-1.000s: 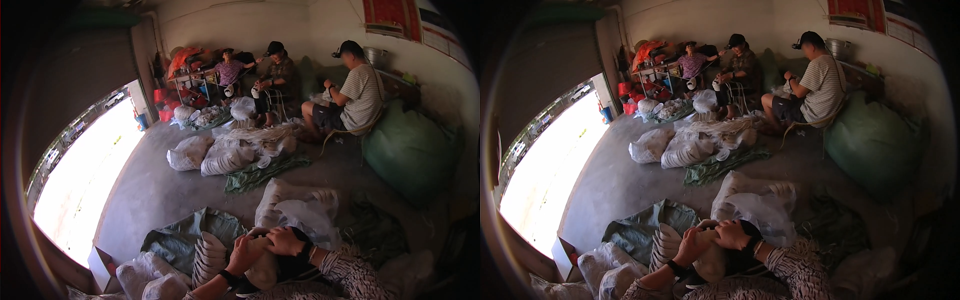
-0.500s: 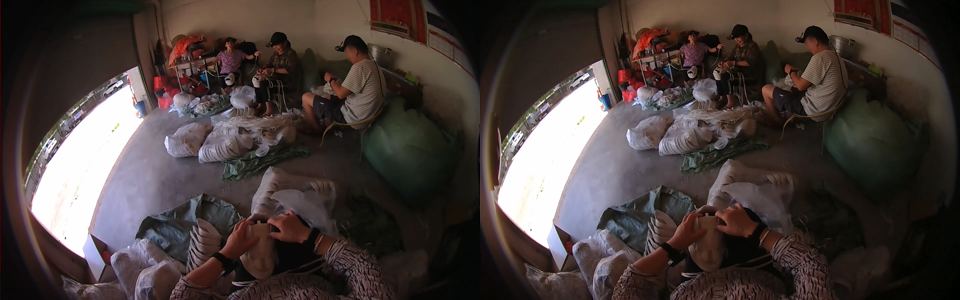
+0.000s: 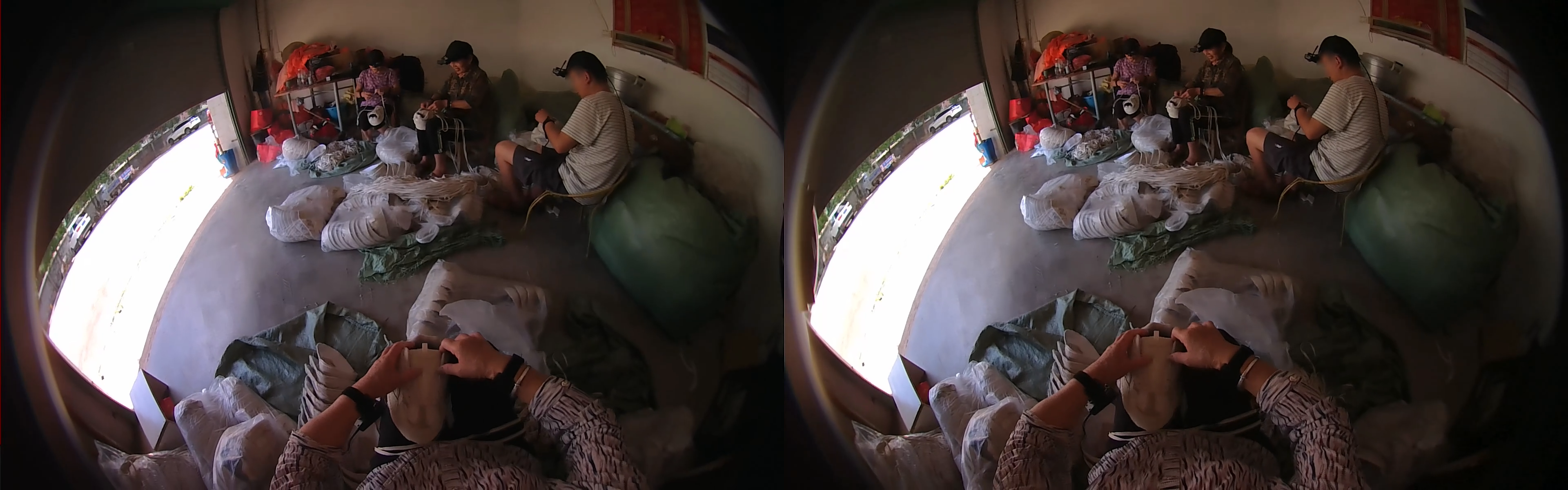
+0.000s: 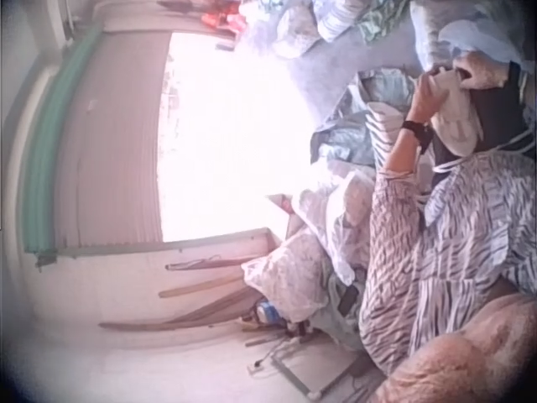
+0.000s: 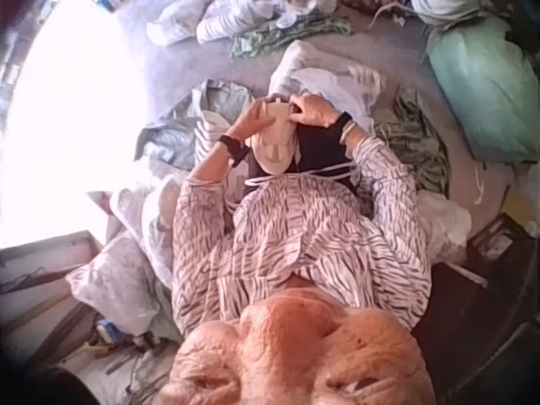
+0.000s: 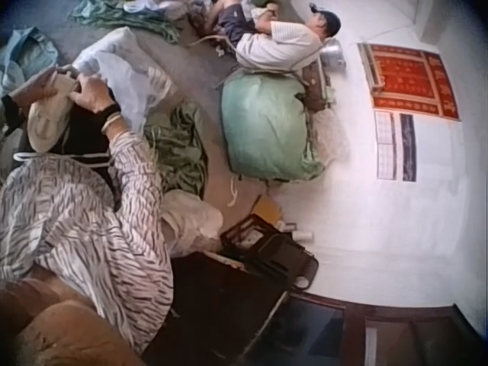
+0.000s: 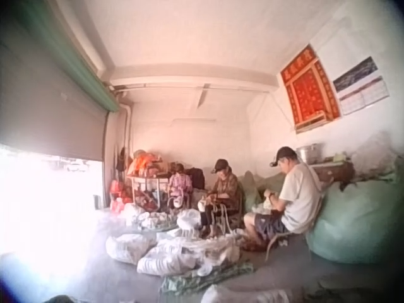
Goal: Lacing and tying the laces of a cream-colored athletic shoe.
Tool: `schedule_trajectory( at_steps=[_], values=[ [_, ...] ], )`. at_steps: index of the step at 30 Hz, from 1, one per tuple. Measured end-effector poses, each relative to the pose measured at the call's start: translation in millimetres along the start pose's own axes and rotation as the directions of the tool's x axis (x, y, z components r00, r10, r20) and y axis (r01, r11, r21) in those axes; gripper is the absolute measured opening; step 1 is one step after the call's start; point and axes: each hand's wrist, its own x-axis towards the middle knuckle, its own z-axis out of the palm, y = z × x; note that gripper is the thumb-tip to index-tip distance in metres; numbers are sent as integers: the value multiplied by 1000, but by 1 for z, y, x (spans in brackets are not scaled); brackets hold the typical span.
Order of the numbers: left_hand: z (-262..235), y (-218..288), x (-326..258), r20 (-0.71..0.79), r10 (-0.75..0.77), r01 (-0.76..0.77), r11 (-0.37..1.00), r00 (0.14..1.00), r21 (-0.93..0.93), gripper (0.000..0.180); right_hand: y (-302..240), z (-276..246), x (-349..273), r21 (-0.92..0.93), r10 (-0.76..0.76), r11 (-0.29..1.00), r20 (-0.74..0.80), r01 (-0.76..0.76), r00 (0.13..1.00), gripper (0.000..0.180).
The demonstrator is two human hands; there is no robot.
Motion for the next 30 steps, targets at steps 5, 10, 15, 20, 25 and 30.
schedule_trajectory(
  at_steps=[5, 10, 15, 20, 25, 30],
  values=[
    [36, 5, -15, -221, 34, 8, 982, 975, 187, 59, 13, 14, -6, 7, -29, 1000, -6, 29, 1000, 41],
    [33, 20, -16, -260, -14, 66, 979, 965, 192, 59, 17, 14, -4, 127, -63, 989, -100, 76, 993, 36],
    [34, 13, -20, -308, -24, 69, 989, 951, 134, 58, 15, 22, -4, 189, -81, 977, -112, 101, 990, 36],
    [29, 9, -21, -286, 40, 11, 985, 958, 174, 58, 13, 20, -8, 177, -124, 973, -152, 150, 981, 37],
    [27, 15, -21, -295, 37, 10, 988, 955, 155, 57, 12, 17, 4, 200, -127, 969, -91, 143, 988, 37],
    [24, 23, -11, -316, -15, 57, 991, 949, 125, 52, 11, 1, 7, 358, -49, 931, -84, 76, 995, 35]
  ],
)
